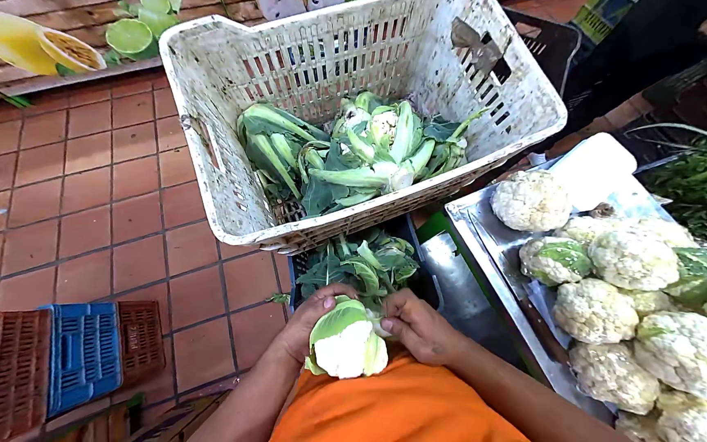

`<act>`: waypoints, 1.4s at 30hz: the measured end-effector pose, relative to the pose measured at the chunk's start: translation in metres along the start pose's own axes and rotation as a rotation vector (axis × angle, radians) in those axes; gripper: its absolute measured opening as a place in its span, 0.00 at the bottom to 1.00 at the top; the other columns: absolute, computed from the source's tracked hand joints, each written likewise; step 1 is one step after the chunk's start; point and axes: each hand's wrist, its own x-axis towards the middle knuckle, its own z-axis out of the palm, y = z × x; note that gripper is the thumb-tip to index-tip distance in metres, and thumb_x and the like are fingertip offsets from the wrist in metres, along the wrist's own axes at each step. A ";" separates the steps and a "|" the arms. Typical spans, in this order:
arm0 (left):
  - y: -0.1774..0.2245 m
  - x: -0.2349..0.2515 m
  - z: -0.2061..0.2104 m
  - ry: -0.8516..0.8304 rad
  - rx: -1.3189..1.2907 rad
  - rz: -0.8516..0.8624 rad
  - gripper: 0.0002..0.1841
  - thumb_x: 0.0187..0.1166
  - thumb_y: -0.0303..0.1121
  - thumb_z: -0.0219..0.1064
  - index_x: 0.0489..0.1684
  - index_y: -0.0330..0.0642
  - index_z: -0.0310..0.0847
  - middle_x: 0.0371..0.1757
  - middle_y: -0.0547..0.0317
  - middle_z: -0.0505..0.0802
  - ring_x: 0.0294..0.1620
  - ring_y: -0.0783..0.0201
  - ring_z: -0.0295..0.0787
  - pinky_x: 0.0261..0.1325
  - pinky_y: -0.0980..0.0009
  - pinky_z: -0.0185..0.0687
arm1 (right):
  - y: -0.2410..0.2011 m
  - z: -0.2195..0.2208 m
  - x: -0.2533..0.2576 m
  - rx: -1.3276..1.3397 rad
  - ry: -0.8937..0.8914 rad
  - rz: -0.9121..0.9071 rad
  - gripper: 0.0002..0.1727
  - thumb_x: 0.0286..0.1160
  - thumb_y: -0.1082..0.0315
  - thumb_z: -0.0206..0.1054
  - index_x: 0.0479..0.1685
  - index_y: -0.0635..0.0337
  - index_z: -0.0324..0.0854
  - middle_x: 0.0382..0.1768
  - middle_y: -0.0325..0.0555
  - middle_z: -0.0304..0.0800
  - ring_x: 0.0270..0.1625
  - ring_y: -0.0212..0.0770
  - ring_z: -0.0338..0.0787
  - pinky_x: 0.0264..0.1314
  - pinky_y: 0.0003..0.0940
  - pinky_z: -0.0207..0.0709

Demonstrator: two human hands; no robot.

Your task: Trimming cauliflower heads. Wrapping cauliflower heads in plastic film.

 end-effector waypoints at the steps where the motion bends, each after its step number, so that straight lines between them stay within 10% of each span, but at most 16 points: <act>1: -0.002 0.002 0.002 -0.001 0.020 -0.003 0.31 0.60 0.68 0.77 0.50 0.53 0.92 0.46 0.60 0.94 0.46 0.69 0.92 0.51 0.70 0.90 | 0.013 0.000 -0.001 0.053 0.013 0.074 0.13 0.87 0.59 0.58 0.50 0.62 0.73 0.33 0.42 0.85 0.35 0.33 0.86 0.42 0.36 0.84; 6: 0.007 0.029 0.011 -0.223 0.216 0.076 0.32 0.69 0.70 0.67 0.51 0.52 0.92 0.51 0.61 0.94 0.53 0.67 0.90 0.59 0.67 0.86 | 0.060 -0.006 0.002 0.132 0.143 0.257 0.12 0.87 0.65 0.58 0.59 0.64 0.72 0.37 0.44 0.87 0.38 0.37 0.88 0.45 0.39 0.85; 11: -0.007 0.015 -0.009 0.194 -0.016 -0.078 0.32 0.83 0.64 0.52 0.61 0.47 0.84 0.48 0.55 0.95 0.48 0.64 0.93 0.52 0.63 0.91 | 0.068 -0.013 0.007 -0.208 0.041 0.482 0.25 0.91 0.50 0.50 0.72 0.57 0.80 0.62 0.53 0.87 0.60 0.48 0.89 0.67 0.53 0.82; 14: -0.010 0.017 -0.008 0.421 -0.411 -0.175 0.35 0.88 0.64 0.42 0.62 0.44 0.83 0.48 0.44 0.94 0.48 0.51 0.94 0.51 0.50 0.91 | 0.043 -0.013 0.009 0.083 0.139 0.612 0.27 0.89 0.49 0.54 0.78 0.53 0.73 0.64 0.47 0.87 0.52 0.43 0.92 0.53 0.45 0.88; 18: 0.013 0.025 0.007 0.437 -0.165 -0.251 0.40 0.82 0.72 0.42 0.70 0.47 0.80 0.54 0.46 0.94 0.55 0.51 0.93 0.57 0.48 0.89 | 0.011 -0.014 0.014 0.449 0.063 0.455 0.58 0.61 0.25 0.70 0.93 0.41 0.50 0.78 0.42 0.79 0.66 0.49 0.90 0.59 0.52 0.90; 26: 0.044 0.021 0.044 0.254 0.123 -0.105 0.37 0.85 0.66 0.48 0.84 0.50 0.66 0.74 0.52 0.84 0.70 0.47 0.85 0.64 0.40 0.86 | 0.019 -0.028 0.001 0.956 0.390 0.352 0.56 0.44 0.36 0.87 0.84 0.36 0.66 0.59 0.46 0.90 0.57 0.44 0.92 0.60 0.48 0.88; 31: 0.007 0.028 0.046 0.265 0.070 -0.043 0.53 0.63 0.75 0.68 0.93 0.69 0.50 0.79 0.53 0.80 0.69 0.48 0.86 0.61 0.45 0.89 | -0.012 -0.023 0.000 0.307 0.332 0.345 0.59 0.52 0.30 0.79 0.90 0.40 0.60 0.75 0.42 0.80 0.66 0.43 0.88 0.63 0.48 0.88; 35: -0.013 0.020 0.023 0.312 -0.241 -0.018 0.47 0.57 0.62 0.82 0.83 0.60 0.69 0.64 0.49 0.90 0.62 0.52 0.90 0.64 0.50 0.87 | -0.030 -0.067 -0.052 -0.136 0.525 0.374 0.43 0.74 0.40 0.69 0.85 0.54 0.65 0.65 0.44 0.88 0.57 0.43 0.92 0.53 0.45 0.91; 37: -0.014 0.009 0.013 0.336 -0.349 -0.015 0.46 0.54 0.61 0.84 0.77 0.56 0.73 0.60 0.49 0.92 0.61 0.53 0.91 0.64 0.50 0.88 | -0.005 -0.105 -0.108 -0.595 0.608 0.569 0.33 0.80 0.50 0.67 0.77 0.63 0.73 0.55 0.58 0.89 0.53 0.57 0.92 0.53 0.62 0.86; 39: -0.015 0.003 0.009 0.357 -0.411 -0.004 0.46 0.49 0.62 0.86 0.72 0.53 0.77 0.58 0.49 0.93 0.59 0.53 0.92 0.63 0.50 0.89 | 0.024 -0.126 -0.164 -0.862 0.474 0.716 0.28 0.75 0.60 0.72 0.70 0.69 0.77 0.59 0.73 0.84 0.61 0.76 0.85 0.60 0.79 0.75; 42: -0.014 -0.004 0.007 0.331 -0.459 -0.005 0.47 0.41 0.67 0.87 0.64 0.49 0.82 0.54 0.48 0.94 0.56 0.52 0.93 0.62 0.51 0.90 | 0.041 -0.107 -0.188 -1.005 0.346 0.807 0.27 0.72 0.63 0.75 0.71 0.62 0.81 0.67 0.70 0.82 0.69 0.77 0.80 0.66 0.78 0.74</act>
